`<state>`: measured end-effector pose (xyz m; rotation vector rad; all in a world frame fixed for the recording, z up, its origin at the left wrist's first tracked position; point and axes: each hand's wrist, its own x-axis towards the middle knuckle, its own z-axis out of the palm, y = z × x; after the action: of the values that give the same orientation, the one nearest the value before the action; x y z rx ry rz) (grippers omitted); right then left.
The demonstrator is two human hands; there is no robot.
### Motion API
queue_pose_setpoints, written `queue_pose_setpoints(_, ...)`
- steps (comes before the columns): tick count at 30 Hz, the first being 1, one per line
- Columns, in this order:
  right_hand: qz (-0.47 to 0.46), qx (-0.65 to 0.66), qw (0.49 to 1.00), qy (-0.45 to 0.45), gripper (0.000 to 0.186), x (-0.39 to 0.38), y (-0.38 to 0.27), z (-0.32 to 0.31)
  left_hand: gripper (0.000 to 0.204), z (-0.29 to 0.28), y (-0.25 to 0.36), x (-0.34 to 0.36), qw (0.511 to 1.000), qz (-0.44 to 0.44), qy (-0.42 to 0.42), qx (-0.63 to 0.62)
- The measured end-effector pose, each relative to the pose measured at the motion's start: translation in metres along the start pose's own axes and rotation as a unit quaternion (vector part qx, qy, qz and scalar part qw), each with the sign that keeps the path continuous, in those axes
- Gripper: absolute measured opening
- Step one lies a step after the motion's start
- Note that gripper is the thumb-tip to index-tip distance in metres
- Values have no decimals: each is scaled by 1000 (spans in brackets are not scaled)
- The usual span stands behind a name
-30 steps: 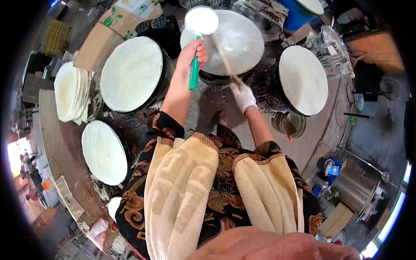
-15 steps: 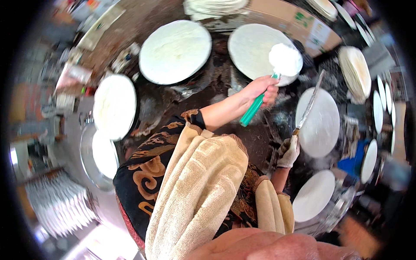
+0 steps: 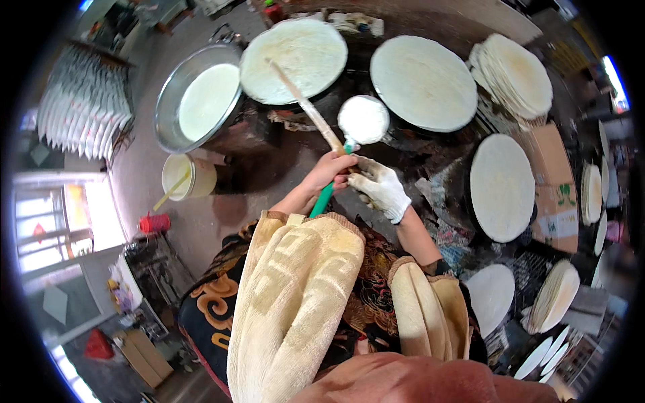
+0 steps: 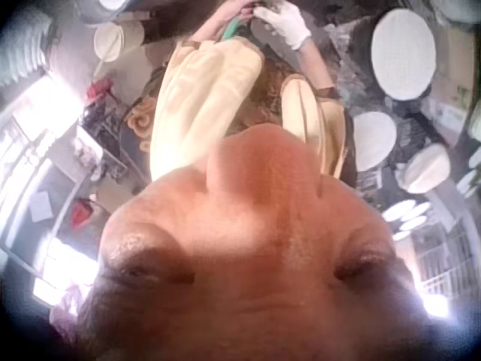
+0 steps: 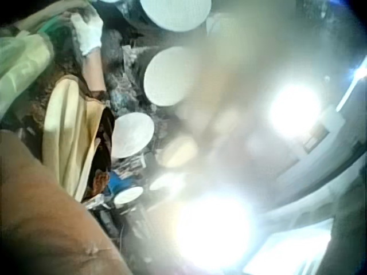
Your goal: The person scoops liquid batter from a large metal bowl and pours it onto a hot circular griddle. Using a wooden spreader, they swirl the batter to form a thin, round crepe. Once cooked, the person lifts the crepe and stacks it with others on a nearby surface.
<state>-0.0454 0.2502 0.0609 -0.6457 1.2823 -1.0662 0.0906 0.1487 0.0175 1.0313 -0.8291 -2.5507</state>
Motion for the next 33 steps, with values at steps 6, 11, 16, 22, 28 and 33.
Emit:
queue_pose_setpoints(6, -6, -127, 992, -8, 25, 162, -14, -12, 15, -87, 37, -72, 970, 96, 141, -172)
queue_pose_setpoints(11, -111, -117, 973, 163, 23, 358, -43, -70, 14, -158, 62, -102, 934, 146, 211, -250)
queue_pose_setpoints(16, -121, -430, 845, 293, 64, 477, -103, -65, 20, -200, 89, -126, 916, 133, 266, -270)
queue_pose_setpoints(22, 31, -553, 797, 243, 75, 528, -131, -63, 23, -231, 122, -122, 910, 123, 301, -257)
queue_pose_setpoints(28, -65, -565, 790, 229, 66, 492, -164, -49, 22, -240, 162, -109, 912, 128, 310, -237)
queue_pose_setpoints(33, -214, -459, 832, 227, 58, 403, -204, -14, 20, -235, 174, -98, 923, 130, 290, -217)
